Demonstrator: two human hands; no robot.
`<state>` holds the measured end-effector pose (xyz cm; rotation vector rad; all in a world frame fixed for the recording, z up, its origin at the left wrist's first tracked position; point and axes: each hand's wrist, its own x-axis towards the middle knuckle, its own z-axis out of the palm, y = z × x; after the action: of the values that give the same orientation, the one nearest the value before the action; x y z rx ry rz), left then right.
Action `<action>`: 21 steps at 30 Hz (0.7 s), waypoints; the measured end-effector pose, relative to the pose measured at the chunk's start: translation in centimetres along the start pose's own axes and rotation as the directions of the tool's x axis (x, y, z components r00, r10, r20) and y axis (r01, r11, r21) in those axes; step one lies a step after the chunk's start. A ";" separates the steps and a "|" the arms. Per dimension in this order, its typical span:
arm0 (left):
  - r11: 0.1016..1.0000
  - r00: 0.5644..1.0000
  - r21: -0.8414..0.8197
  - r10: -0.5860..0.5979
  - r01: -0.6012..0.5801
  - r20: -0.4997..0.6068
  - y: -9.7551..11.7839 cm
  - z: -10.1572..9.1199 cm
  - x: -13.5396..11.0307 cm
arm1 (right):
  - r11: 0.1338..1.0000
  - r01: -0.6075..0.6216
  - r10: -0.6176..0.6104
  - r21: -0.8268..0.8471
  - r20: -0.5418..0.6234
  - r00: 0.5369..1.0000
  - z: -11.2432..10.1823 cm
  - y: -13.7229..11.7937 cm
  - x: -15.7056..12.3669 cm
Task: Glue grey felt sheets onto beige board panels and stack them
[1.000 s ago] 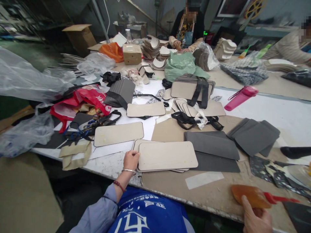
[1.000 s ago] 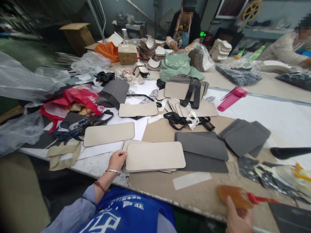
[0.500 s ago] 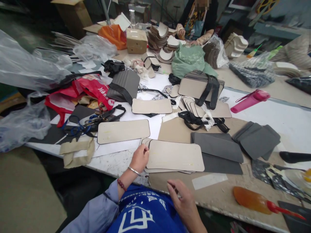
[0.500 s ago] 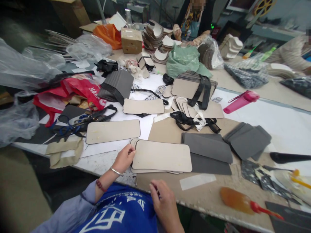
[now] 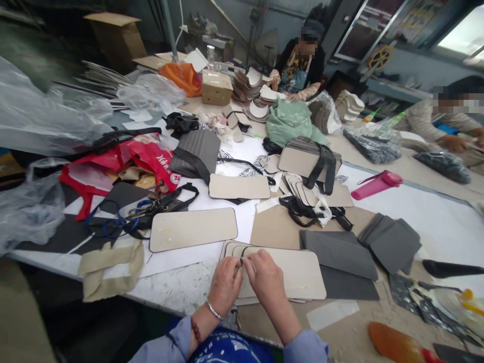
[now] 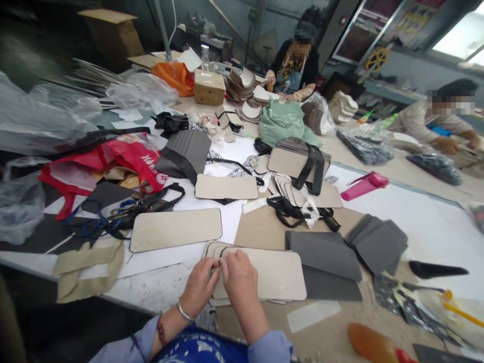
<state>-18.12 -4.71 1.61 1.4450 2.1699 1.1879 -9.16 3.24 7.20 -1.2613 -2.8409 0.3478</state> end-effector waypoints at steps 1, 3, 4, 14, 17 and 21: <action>1.000 1.000 0.001 0.005 -0.005 -0.010 0.0 0.1 0.1 | 0.999 -0.052 0.052 0.002 0.012 0.999 0.0 -0.2 0.2; 1.000 1.000 -0.004 0.012 -0.012 -0.028 0.1 0.2 0.2 | 0.991 -0.131 0.131 -0.008 0.053 0.990 -0.1 -0.6 0.6; 1.000 0.999 -0.011 0.012 -0.013 -0.033 0.1 0.3 0.3 | 0.988 -0.152 0.152 -0.014 0.076 0.985 -0.1 -0.8 0.8; 0.981 0.999 -0.187 -0.041 0.042 0.009 -1.7 1.1 -0.2 | 0.984 -0.154 0.167 -0.094 0.148 0.975 1.0 -1.3 1.4; 0.972 0.996 -0.223 -0.060 0.074 0.069 -1.9 0.9 -0.4 | 0.987 -0.131 0.143 -0.097 0.123 0.982 1.4 -0.8 0.6; 0.962 0.976 -0.205 -0.146 0.178 0.162 -1.5 1.5 -0.6 | 0.991 -0.088 0.093 -0.096 0.041 0.995 2.1 0.3 -0.8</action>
<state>-17.86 -4.77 -0.58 1.1977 1.9496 1.1810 -8.64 2.46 5.10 -1.4207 -2.8753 0.2505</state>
